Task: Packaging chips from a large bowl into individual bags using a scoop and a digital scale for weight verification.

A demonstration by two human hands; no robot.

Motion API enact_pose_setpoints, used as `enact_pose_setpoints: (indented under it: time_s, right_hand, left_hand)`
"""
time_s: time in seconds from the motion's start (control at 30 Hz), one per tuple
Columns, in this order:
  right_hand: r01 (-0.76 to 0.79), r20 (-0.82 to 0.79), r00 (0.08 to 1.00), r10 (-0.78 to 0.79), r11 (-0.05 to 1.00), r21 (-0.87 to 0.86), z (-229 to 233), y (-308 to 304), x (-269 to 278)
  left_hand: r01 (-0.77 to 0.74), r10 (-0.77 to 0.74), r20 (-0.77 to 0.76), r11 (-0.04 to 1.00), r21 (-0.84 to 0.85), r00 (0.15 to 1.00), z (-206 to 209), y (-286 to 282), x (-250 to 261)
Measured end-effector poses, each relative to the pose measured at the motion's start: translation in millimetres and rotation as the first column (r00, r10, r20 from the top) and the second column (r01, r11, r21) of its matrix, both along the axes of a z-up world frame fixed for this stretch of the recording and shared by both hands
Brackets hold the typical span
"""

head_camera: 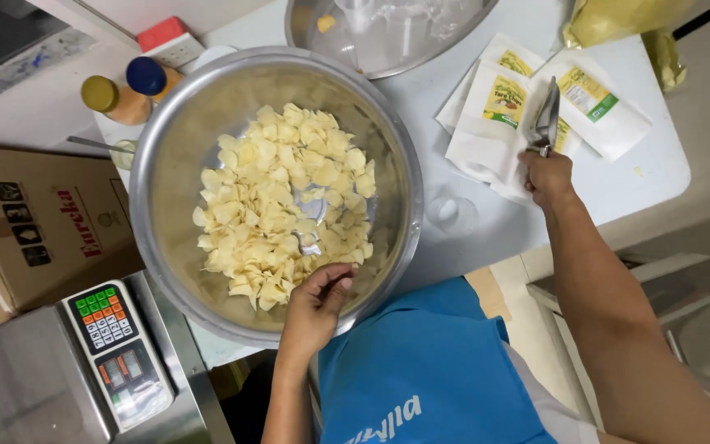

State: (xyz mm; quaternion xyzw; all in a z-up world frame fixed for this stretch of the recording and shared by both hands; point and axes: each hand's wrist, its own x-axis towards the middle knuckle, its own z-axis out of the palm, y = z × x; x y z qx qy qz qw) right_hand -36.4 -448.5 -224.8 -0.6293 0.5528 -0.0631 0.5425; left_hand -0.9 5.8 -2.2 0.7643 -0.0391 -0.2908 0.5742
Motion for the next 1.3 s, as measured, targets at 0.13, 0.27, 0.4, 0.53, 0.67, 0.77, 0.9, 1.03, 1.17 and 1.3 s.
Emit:
enact_pose_setpoints:
  time_s: [0.13,0.27,0.4,0.53,0.67,0.77,0.9,1.03,1.17,1.3]
  right_hand:
    - [-0.004,0.144,0.990,-0.007,0.997,0.077,28.3,13.4,4.6]
    - [-0.088,0.317,0.945,0.077,0.996,0.020,106.0,47.1,7.8]
    - [-0.313,0.349,0.899,0.264,0.945,0.093,207.0,112.1,11.8]
    - [-0.553,0.488,0.747,0.451,0.829,0.081,214.8,162.1,1.6]
    - [-0.811,0.611,0.444,0.655,0.584,-0.036,224.9,201.0,5.2]
    - [-0.881,0.602,0.333,0.726,0.467,-0.075,229.2,210.0,7.6]
    - [-0.789,0.356,0.519,0.777,0.596,-0.151,191.5,161.8,5.5]
    - [-0.640,-0.091,0.767,0.635,0.749,-0.169,155.4,113.3,7.5]
    - [-0.758,-0.317,0.647,0.694,0.629,-0.171,95.2,92.5,-20.2]
    - [-0.702,-0.317,0.712,0.627,0.649,-0.294,18.4,70.2,-50.0]
  left_hand:
    - [-0.026,0.026,0.014,0.999,-0.024,1.000,-3.8,17.4,0.6]
    - [-0.080,0.081,0.005,0.996,-0.046,0.997,4.4,17.2,10.7]
    - [-0.110,0.110,-0.025,0.994,-0.027,0.994,23.5,5.3,30.5]
    - [-0.238,0.227,-0.076,0.953,-0.189,0.971,39.4,-0.4,53.1]
    - [-0.478,0.435,-0.200,0.794,-0.375,0.878,21.4,12.9,72.0]
    - [-0.545,0.564,-0.116,0.693,-0.472,0.818,4.3,31.0,72.0]
    - [-0.588,0.659,-0.089,0.592,-0.550,0.747,-0.2,58.0,55.8]
    - [-0.516,0.637,0.381,0.769,-0.378,0.670,27.7,108.2,41.9]
    - [-0.505,0.595,0.557,0.799,-0.327,0.579,50.7,154.1,29.2]
    - [-0.422,0.631,0.436,0.765,-0.486,0.642,41.2,188.4,17.7]
